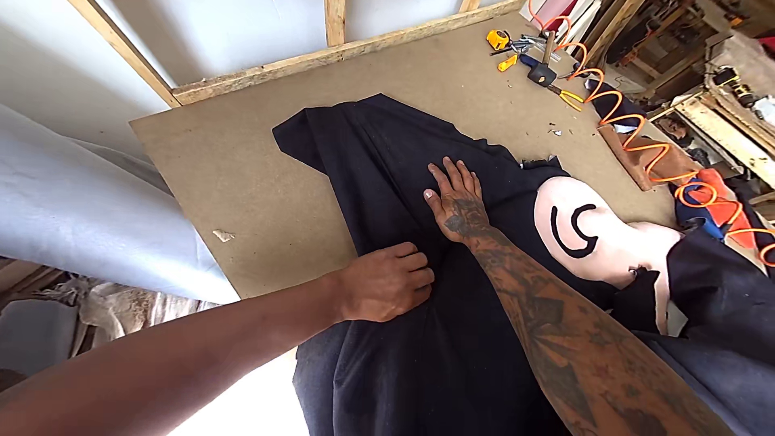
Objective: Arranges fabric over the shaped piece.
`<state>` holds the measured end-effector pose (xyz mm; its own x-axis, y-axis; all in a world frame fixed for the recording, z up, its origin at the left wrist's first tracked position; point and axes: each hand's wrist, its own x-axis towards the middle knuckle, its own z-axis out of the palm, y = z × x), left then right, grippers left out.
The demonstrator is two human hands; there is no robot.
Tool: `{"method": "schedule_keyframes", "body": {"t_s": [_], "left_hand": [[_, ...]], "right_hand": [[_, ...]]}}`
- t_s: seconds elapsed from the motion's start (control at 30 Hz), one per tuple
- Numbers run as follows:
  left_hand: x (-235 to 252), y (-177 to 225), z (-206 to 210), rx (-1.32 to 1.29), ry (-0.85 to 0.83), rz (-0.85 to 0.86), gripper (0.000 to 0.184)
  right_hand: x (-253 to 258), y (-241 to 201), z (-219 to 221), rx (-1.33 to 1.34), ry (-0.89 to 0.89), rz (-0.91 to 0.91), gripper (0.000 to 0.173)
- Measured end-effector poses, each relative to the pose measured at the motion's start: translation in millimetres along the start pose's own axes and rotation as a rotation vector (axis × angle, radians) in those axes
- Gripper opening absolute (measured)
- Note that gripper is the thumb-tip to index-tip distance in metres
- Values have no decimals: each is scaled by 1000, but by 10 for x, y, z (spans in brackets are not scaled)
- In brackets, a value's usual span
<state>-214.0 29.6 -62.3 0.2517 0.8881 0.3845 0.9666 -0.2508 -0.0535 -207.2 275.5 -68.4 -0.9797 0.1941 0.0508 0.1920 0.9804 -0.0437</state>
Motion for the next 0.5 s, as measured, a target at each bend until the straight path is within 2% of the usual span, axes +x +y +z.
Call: {"method": "schedule_keyframes", "body": {"t_s": [0.17,0.37,0.5], "left_hand": [[31,-8,79,-139,60,-97,26],[244,27,282,-43,11,-241,48],[178,99,288,-64,3,-332,50]], "right_hand": [[-12,-19,11,-14,7,7,65],[-15,-12,22,-15,19,-3,65],[9,-26,17,-31,-5,28,65]]}}
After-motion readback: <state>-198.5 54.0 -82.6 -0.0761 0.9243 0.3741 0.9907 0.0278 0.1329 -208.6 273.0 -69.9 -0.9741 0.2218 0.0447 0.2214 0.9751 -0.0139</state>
